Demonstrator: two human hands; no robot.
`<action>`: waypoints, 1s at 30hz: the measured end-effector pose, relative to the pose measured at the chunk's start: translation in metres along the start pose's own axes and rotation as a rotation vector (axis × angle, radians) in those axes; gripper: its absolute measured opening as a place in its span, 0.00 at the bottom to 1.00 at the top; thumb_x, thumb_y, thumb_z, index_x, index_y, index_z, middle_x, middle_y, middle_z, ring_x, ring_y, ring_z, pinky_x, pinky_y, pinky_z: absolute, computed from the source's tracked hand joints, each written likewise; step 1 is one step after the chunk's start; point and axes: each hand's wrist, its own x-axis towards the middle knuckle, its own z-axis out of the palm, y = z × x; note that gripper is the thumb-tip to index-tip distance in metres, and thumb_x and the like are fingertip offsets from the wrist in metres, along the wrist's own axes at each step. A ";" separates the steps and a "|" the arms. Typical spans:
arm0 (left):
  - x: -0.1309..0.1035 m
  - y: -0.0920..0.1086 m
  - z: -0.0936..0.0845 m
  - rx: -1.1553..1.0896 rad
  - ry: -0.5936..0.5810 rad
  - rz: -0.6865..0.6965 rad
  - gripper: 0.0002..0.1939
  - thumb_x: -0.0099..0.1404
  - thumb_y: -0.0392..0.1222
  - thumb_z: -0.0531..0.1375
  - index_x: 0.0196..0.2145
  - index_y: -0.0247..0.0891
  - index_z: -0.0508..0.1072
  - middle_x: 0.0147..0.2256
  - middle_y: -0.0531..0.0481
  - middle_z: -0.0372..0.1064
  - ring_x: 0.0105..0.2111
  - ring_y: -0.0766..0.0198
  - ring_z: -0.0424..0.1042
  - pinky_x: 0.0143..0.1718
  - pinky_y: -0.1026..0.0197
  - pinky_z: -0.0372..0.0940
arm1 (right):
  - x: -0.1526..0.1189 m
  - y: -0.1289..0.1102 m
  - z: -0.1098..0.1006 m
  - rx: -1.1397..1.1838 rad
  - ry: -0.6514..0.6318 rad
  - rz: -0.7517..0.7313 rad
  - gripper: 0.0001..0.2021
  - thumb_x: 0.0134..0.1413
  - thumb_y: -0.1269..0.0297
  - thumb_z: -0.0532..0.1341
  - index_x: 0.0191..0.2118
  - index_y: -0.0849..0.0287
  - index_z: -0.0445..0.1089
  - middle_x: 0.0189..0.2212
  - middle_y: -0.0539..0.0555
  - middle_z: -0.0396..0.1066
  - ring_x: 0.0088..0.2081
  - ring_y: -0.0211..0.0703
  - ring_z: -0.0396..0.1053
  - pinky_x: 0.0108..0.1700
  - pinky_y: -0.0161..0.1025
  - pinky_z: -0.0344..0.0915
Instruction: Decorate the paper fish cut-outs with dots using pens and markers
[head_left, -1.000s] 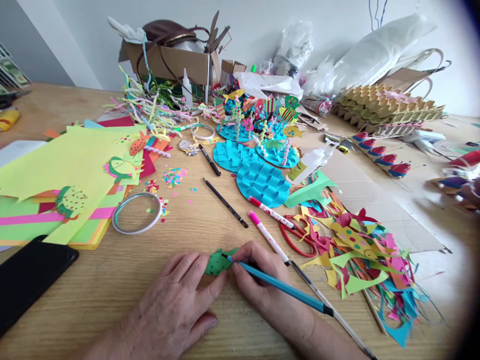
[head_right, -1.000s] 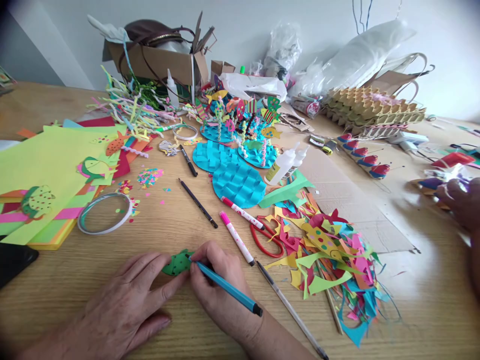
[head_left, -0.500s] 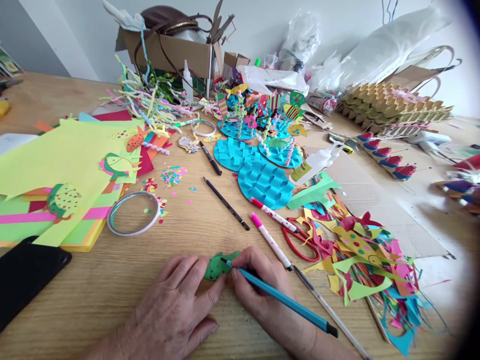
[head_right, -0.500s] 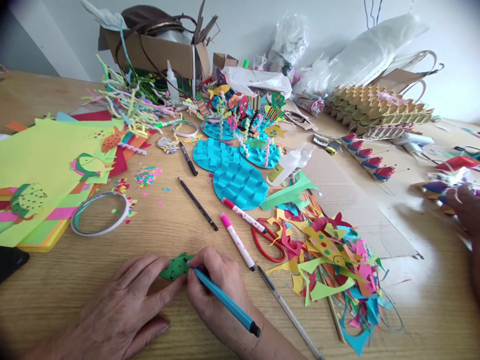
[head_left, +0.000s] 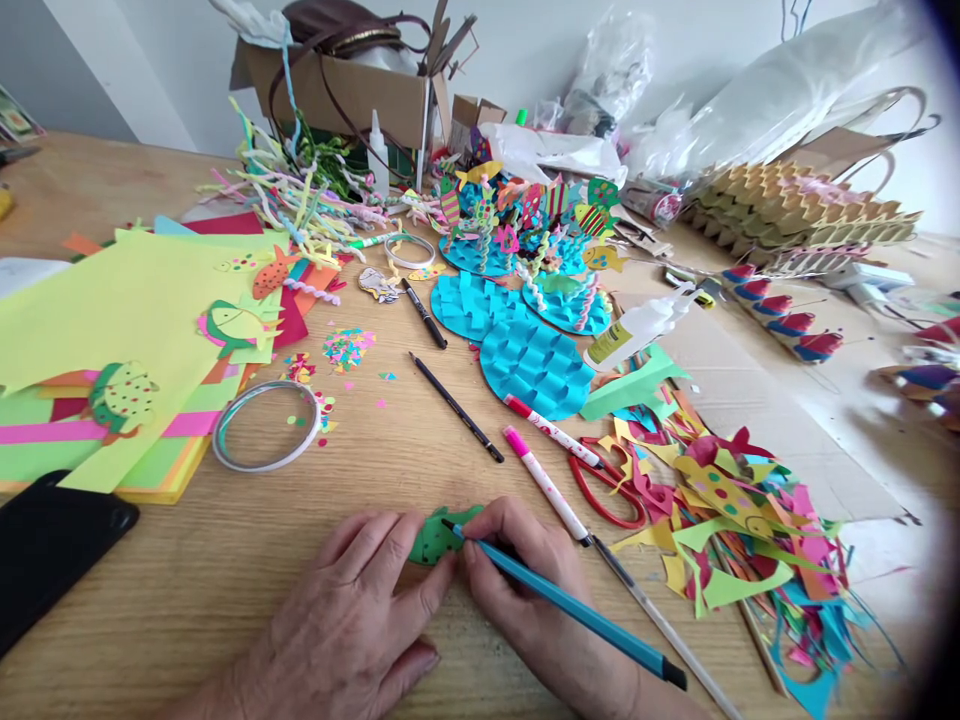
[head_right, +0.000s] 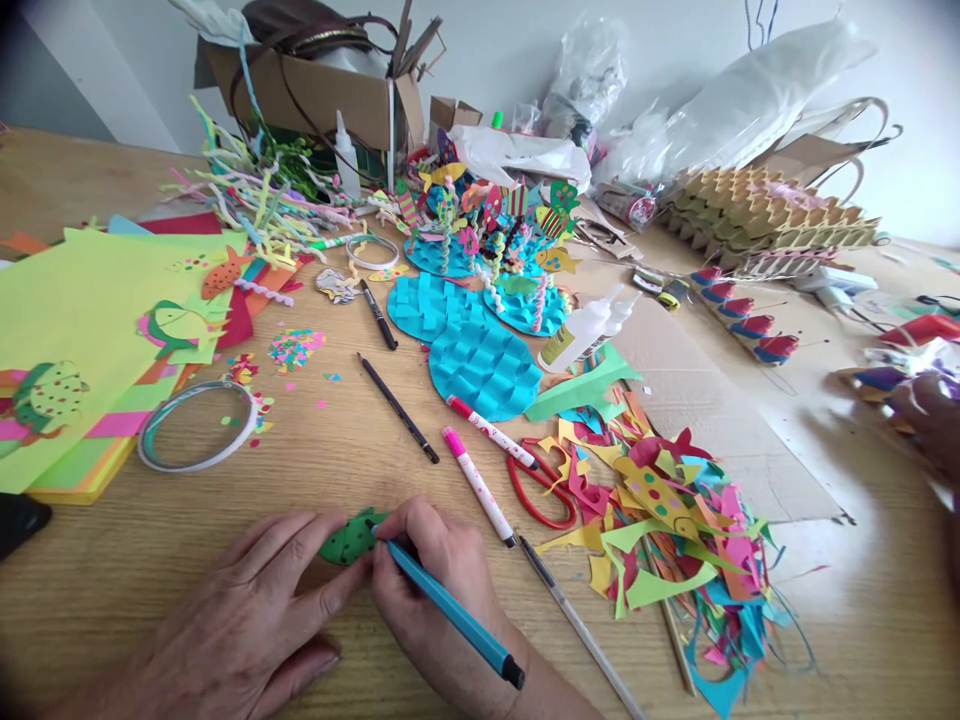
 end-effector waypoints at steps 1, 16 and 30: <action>-0.001 0.000 0.000 -0.007 0.012 0.000 0.24 0.64 0.50 0.61 0.56 0.43 0.66 0.51 0.43 0.63 0.48 0.52 0.61 0.48 0.52 0.61 | 0.000 0.000 0.000 -0.002 0.000 0.002 0.05 0.51 0.72 0.55 0.28 0.57 0.65 0.17 0.44 0.62 0.17 0.33 0.59 0.19 0.29 0.54; 0.001 -0.001 0.002 -0.006 0.049 -0.003 0.24 0.68 0.58 0.55 0.55 0.44 0.68 0.49 0.43 0.65 0.47 0.53 0.63 0.47 0.52 0.62 | 0.000 0.000 0.002 -0.030 0.021 -0.005 0.05 0.51 0.72 0.55 0.27 0.57 0.65 0.17 0.44 0.62 0.17 0.33 0.60 0.19 0.29 0.55; -0.002 0.000 0.003 0.000 0.035 -0.003 0.26 0.66 0.59 0.57 0.56 0.42 0.67 0.50 0.43 0.64 0.48 0.53 0.62 0.49 0.53 0.60 | -0.002 0.001 0.001 -0.048 0.028 -0.012 0.05 0.50 0.72 0.55 0.27 0.57 0.65 0.17 0.44 0.63 0.18 0.33 0.61 0.20 0.29 0.55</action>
